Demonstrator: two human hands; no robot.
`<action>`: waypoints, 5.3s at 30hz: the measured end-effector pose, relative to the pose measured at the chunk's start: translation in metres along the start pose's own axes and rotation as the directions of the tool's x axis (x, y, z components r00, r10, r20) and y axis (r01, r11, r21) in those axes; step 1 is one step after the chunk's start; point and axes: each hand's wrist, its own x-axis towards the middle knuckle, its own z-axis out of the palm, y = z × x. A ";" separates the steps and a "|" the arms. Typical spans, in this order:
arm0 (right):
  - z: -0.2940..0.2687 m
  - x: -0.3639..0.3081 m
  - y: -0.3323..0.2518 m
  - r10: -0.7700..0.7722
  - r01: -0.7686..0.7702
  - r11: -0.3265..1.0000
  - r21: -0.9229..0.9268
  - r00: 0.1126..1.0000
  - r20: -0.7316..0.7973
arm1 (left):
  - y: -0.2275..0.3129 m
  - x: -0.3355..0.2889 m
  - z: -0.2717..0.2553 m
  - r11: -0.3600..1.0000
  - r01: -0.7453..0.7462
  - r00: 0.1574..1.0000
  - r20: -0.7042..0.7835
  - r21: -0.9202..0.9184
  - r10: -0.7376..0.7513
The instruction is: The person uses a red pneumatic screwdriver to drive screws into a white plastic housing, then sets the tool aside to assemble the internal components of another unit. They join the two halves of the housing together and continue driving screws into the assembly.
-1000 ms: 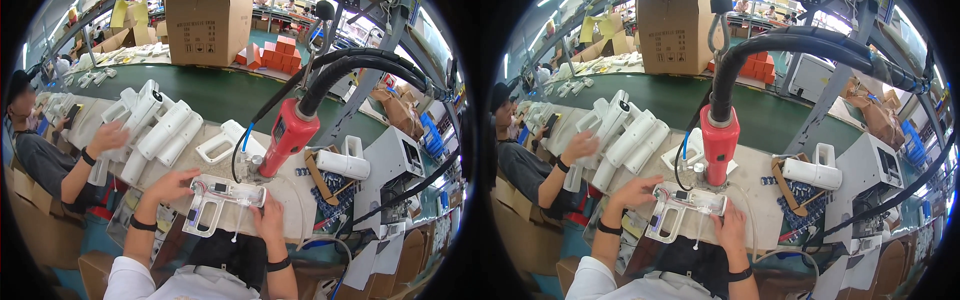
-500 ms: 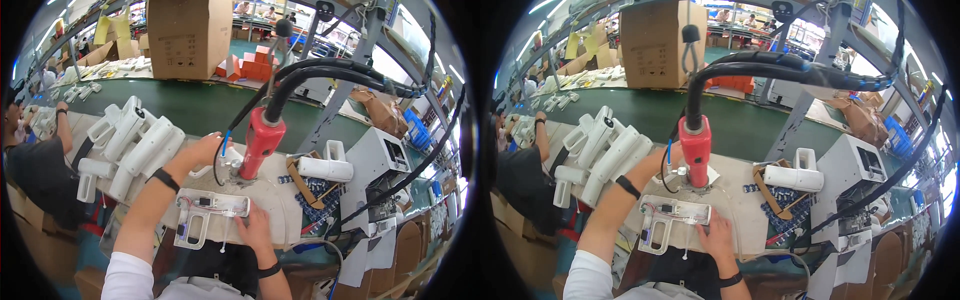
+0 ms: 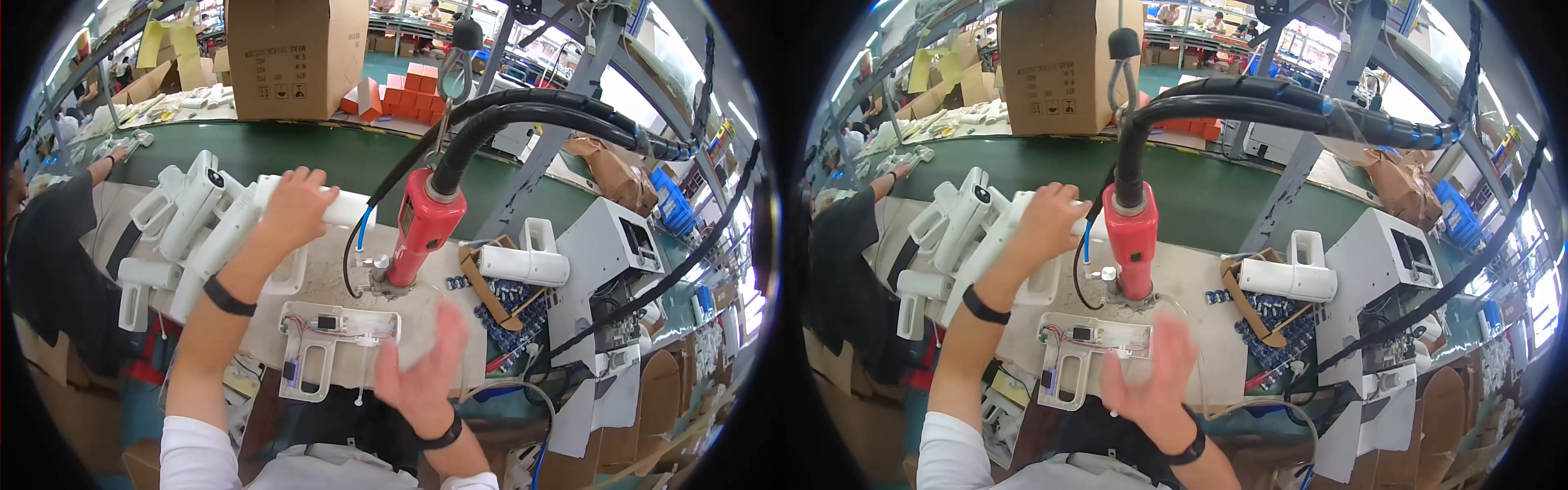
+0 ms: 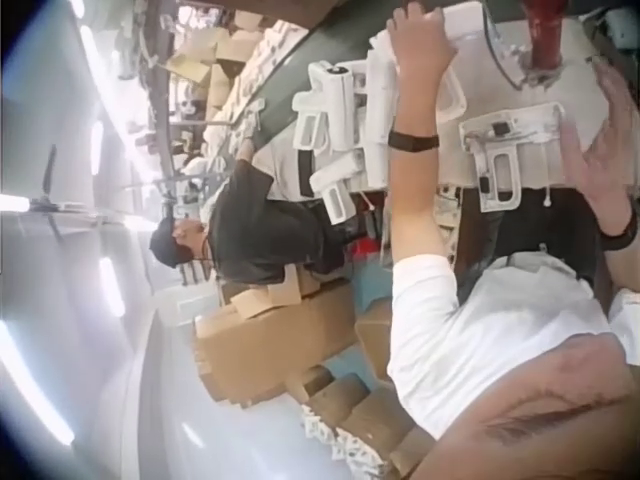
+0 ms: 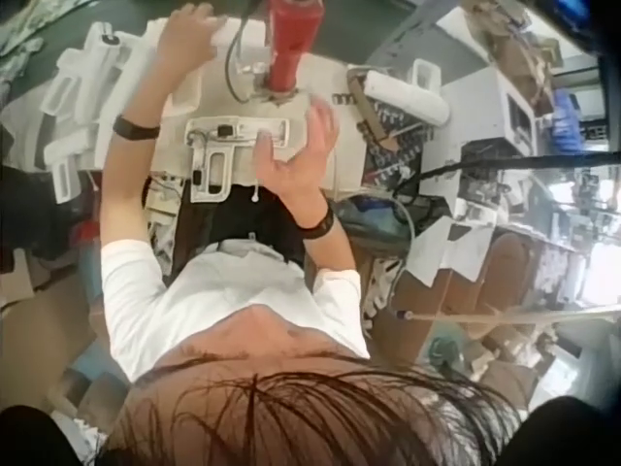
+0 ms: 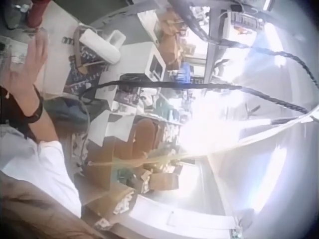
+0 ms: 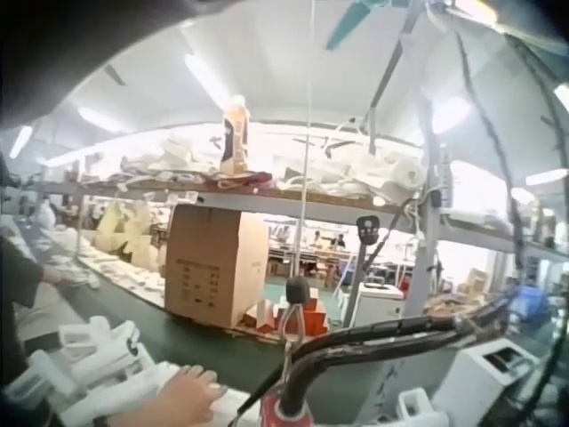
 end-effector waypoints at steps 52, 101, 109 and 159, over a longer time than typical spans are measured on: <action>-0.049 0.079 0.019 0.426 -0.395 0.786 0.475 0.904 0.045 | 0.092 -0.108 0.014 0.845 0.106 0.931 0.350 -0.524 0.101; -0.023 0.090 0.031 0.400 -0.481 0.358 0.800 0.854 0.333 | 0.136 -0.058 0.028 0.931 0.139 0.784 0.612 -0.339 0.106; 0.026 0.084 0.025 0.475 -0.498 0.572 0.652 0.849 0.232 | 0.127 -0.061 0.012 0.873 0.194 0.823 0.558 -0.447 0.103; 0.023 0.063 0.020 0.491 -0.455 0.645 0.614 0.862 0.123 | 0.124 -0.063 0.053 0.892 0.134 0.860 0.499 -0.432 0.112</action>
